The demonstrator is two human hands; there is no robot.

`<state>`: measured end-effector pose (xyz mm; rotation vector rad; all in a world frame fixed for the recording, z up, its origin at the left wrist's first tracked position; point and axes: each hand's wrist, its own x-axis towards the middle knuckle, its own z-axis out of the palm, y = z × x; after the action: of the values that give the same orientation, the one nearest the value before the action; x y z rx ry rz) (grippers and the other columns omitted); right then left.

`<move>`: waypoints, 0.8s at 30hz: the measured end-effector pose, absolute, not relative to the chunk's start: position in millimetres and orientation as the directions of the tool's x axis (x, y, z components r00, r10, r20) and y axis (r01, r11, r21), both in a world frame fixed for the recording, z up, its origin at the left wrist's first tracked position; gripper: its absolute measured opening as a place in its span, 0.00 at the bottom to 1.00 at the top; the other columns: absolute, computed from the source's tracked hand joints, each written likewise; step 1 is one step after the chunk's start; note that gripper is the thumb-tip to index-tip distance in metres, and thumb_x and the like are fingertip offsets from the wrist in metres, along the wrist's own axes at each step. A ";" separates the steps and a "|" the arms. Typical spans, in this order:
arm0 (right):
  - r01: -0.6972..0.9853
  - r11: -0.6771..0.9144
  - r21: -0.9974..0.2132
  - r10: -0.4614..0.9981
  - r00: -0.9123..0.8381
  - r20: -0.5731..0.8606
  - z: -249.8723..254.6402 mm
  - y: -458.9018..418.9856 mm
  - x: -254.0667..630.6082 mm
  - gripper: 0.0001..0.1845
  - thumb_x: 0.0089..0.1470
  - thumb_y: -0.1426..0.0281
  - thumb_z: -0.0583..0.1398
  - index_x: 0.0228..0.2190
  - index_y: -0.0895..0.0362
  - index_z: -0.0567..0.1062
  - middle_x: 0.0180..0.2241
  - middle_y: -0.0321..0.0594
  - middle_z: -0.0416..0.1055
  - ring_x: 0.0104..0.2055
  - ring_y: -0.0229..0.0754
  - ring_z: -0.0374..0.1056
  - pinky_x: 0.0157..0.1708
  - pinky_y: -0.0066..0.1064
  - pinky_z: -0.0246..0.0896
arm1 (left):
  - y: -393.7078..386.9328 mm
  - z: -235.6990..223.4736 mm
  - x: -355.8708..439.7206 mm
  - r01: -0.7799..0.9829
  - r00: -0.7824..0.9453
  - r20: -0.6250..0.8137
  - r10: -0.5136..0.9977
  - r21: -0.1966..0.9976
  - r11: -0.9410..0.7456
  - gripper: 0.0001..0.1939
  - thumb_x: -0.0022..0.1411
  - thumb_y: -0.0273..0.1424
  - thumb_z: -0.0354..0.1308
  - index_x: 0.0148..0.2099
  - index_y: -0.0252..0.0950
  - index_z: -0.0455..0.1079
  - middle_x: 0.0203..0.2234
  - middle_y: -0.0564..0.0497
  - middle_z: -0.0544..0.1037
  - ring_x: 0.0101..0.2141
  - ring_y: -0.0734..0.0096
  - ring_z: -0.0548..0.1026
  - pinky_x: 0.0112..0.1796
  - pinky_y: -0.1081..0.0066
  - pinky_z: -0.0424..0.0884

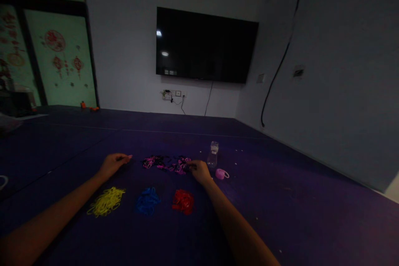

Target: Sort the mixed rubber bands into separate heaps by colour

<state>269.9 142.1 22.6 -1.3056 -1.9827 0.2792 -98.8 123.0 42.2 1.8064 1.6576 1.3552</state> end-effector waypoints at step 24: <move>0.747 0.469 -0.471 0.859 -0.260 0.442 22.7 132.5 277.2 0.17 0.45 0.81 0.54 0.34 0.57 0.79 0.33 0.41 0.77 0.37 0.43 0.72 0.39 0.30 0.64 | 115.4 49.0 -97.5 0.555 -0.144 0.434 0.889 0.779 -0.291 0.18 0.47 0.46 0.56 0.26 0.35 0.74 0.22 0.49 0.77 0.28 0.63 0.74 0.31 0.69 0.66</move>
<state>277.2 132.5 22.7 -1.3280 -2.0613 0.2178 -97.5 115.4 49.0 1.7976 1.6238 1.4097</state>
